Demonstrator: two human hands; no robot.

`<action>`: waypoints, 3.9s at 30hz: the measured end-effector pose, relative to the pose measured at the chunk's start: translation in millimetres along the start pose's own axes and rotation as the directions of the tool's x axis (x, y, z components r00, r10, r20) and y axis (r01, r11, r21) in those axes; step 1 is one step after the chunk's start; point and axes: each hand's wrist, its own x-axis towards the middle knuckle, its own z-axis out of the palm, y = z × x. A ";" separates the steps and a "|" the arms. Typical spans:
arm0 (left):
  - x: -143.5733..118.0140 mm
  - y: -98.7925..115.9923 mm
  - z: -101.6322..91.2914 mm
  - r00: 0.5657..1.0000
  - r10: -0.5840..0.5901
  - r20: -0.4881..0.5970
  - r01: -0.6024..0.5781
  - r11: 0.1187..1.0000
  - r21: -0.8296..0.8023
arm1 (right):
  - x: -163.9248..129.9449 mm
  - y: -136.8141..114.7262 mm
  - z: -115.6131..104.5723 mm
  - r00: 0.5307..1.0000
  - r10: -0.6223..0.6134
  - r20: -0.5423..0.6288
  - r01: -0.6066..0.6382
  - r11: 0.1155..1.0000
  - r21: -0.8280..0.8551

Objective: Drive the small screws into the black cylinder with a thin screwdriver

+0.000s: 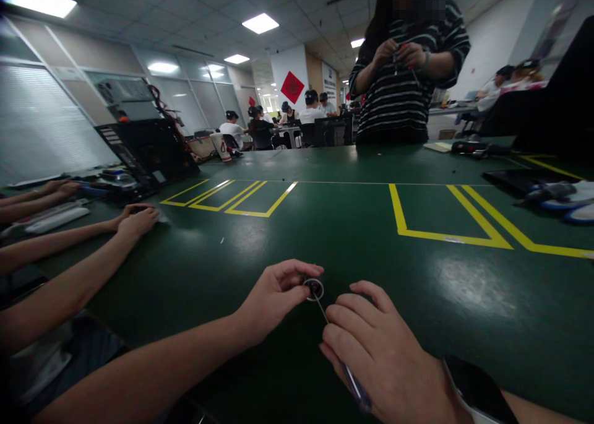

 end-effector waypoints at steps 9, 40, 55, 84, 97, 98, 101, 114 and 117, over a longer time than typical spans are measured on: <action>0.0 -0.9 1.4 0.997 0.040 -0.060 -0.038 0.999 0.029 | -3.7 -0.8 7.0 1.000 -0.009 -0.028 0.008 0.999 -0.046; -0.1 1.4 2.0 0.996 0.055 -0.067 -0.055 0.998 0.008 | -7.4 -0.8 8.1 0.999 -0.022 -0.024 0.020 0.995 -0.097; -0.2 8.2 5.0 0.988 -0.049 -0.148 0.025 0.987 -0.159 | -4.5 -1.2 8.0 0.999 0.043 -0.009 -0.044 0.997 -0.058; 0.2 8.2 4.9 0.986 -0.114 -0.125 0.081 0.968 -0.239 | 0.9 4.9 2.1 0.999 -0.013 0.050 0.017 0.996 -0.085; 3.3 3.9 1.2 0.991 -0.057 -0.123 0.030 0.978 -0.209 | -3.7 5.8 5.5 0.998 0.059 0.013 -0.059 0.998 0.002; 4.6 3.1 -0.2 0.992 -0.049 -0.120 0.023 0.977 -0.211 | -3.8 7.1 4.4 0.998 0.052 0.030 -0.052 0.999 0.000; 13.1 -0.6 -7.6 0.991 -0.012 -0.137 -0.016 0.979 -0.205 | -4.6 11.9 2.2 0.996 0.038 0.080 -0.037 0.999 -0.016; 98.8 -26.8 -74.3 0.854 0.487 -0.181 -0.229 0.666 0.710 | 39.4 48.3 22.7 0.708 0.648 0.281 -0.701 0.598 0.388; 110.4 -24.1 -79.7 0.831 0.545 -0.108 -0.250 0.540 0.804 | 58.5 64.9 42.2 0.600 0.766 0.230 -0.720 0.391 0.574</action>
